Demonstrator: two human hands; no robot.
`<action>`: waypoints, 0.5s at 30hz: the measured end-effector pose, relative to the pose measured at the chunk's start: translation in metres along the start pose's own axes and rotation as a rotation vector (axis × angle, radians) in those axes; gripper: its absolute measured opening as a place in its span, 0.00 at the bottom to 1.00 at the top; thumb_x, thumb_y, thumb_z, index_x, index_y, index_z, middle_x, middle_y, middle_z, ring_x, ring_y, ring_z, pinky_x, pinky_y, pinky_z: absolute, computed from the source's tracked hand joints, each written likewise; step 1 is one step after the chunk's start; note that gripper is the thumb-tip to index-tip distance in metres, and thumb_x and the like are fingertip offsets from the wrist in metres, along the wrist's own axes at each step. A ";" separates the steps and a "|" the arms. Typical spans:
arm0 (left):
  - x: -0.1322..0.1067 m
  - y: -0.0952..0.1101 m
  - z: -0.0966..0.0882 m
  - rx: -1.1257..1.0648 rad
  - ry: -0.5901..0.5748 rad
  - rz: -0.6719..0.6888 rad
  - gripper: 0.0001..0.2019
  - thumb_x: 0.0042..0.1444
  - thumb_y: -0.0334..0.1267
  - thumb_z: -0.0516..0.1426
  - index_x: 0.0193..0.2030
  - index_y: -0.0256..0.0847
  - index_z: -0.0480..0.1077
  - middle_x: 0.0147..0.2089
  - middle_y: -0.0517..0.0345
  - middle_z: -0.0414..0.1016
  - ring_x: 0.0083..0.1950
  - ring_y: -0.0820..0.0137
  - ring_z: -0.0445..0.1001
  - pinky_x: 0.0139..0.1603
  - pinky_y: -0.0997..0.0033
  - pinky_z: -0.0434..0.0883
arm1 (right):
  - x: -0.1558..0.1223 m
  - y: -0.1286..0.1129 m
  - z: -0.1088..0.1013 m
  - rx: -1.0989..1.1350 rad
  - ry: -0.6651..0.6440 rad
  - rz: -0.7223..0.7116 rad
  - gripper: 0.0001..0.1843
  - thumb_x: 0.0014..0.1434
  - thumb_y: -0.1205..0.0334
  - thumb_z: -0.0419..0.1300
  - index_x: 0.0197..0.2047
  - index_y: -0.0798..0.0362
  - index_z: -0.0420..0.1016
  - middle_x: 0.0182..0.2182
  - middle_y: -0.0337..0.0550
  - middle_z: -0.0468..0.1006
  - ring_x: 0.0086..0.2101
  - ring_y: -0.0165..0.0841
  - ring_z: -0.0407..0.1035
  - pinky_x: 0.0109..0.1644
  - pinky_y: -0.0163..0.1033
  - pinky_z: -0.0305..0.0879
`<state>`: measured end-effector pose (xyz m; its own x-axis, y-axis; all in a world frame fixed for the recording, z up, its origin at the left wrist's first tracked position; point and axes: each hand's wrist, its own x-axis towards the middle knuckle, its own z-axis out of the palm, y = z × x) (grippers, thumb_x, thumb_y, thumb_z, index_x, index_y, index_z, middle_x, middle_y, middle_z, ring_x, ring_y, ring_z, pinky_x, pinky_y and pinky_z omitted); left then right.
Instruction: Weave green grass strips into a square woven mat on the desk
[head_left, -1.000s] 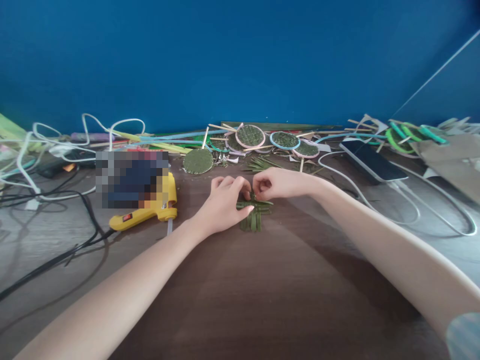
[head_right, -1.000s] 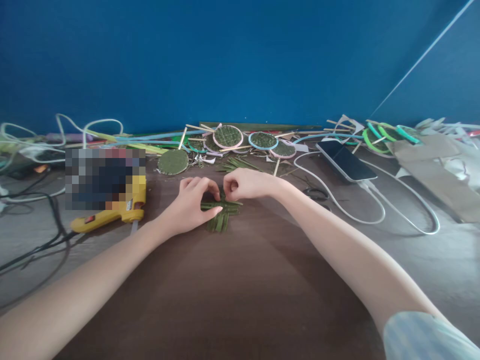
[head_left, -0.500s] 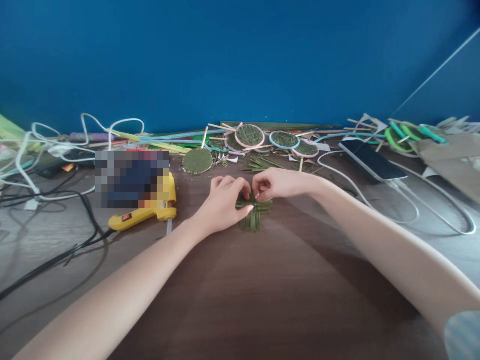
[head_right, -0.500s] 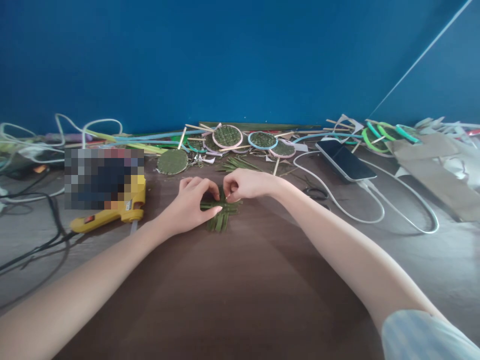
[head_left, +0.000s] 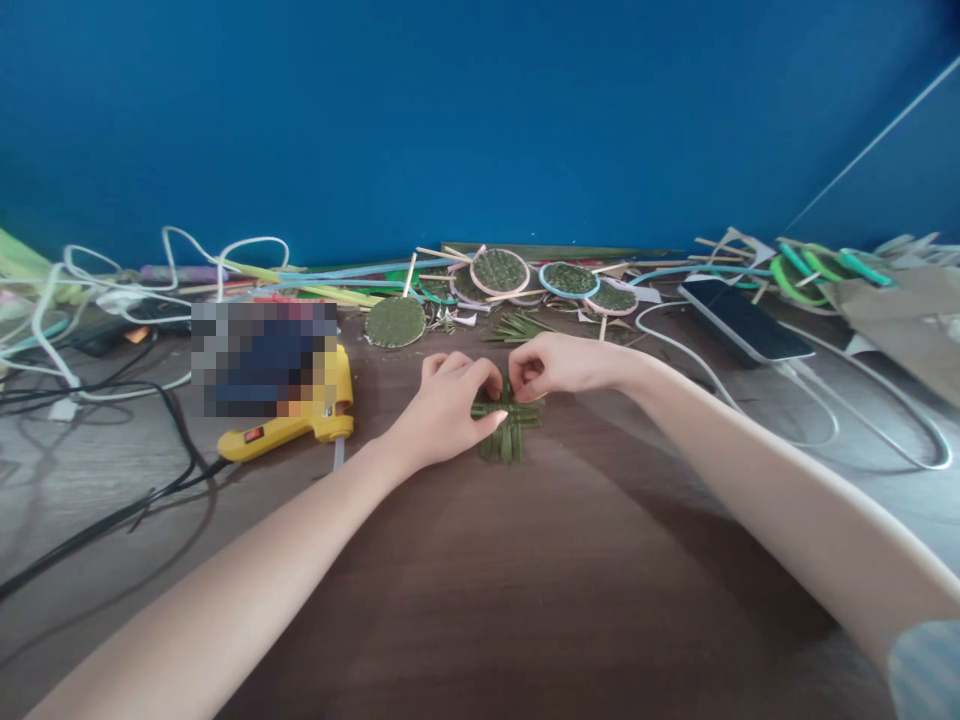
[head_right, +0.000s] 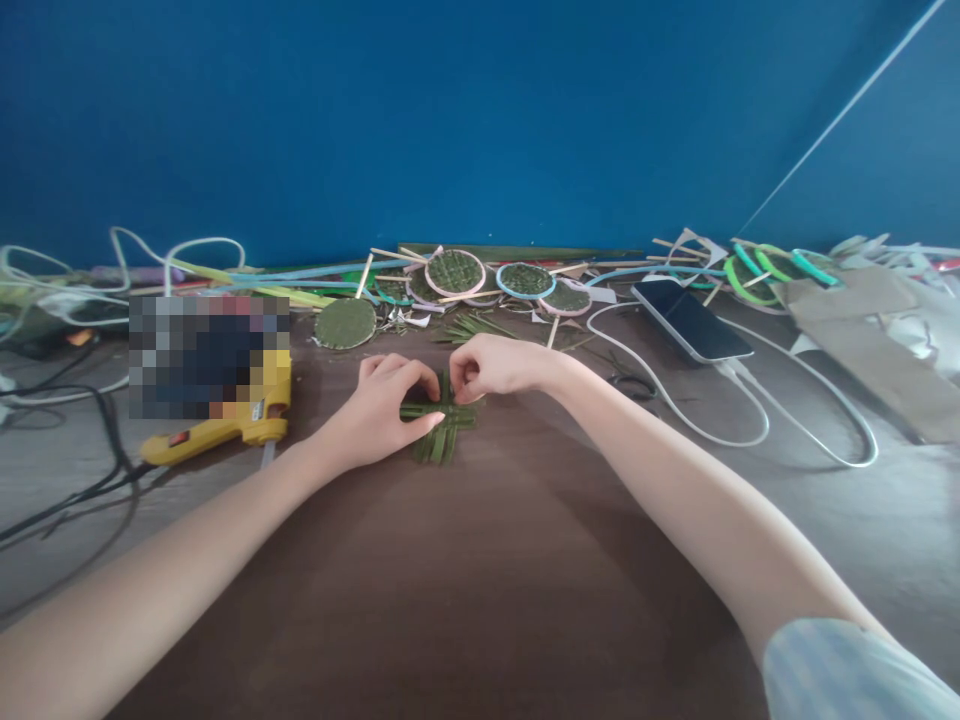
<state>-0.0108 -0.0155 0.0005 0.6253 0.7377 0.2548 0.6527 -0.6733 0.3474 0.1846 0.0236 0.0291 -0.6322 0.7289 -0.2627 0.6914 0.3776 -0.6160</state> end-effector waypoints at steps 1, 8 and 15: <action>0.000 0.000 0.000 0.000 -0.001 0.008 0.07 0.52 0.39 0.56 0.36 0.41 0.62 0.37 0.61 0.71 0.43 0.68 0.64 0.52 0.62 0.51 | 0.000 0.000 0.000 0.000 -0.002 0.001 0.08 0.45 0.59 0.61 0.26 0.54 0.69 0.18 0.32 0.62 0.21 0.24 0.54 0.25 0.33 0.48; -0.001 0.003 -0.003 0.050 0.020 0.050 0.03 0.52 0.37 0.54 0.34 0.42 0.66 0.36 0.62 0.73 0.44 0.67 0.65 0.51 0.61 0.50 | -0.006 -0.001 -0.007 -0.009 0.046 0.033 0.09 0.46 0.57 0.59 0.29 0.53 0.71 0.21 0.35 0.67 0.23 0.26 0.58 0.28 0.35 0.51; -0.001 0.003 -0.002 0.062 0.066 0.009 0.05 0.49 0.36 0.55 0.33 0.41 0.63 0.34 0.61 0.72 0.42 0.67 0.64 0.50 0.62 0.52 | -0.008 -0.005 -0.009 -0.096 0.009 0.103 0.08 0.46 0.58 0.60 0.30 0.53 0.71 0.22 0.36 0.68 0.23 0.26 0.59 0.27 0.35 0.51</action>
<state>-0.0102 -0.0182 0.0030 0.6030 0.7322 0.3168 0.6740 -0.6800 0.2888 0.1896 0.0210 0.0413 -0.5534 0.7715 -0.3139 0.7828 0.3530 -0.5125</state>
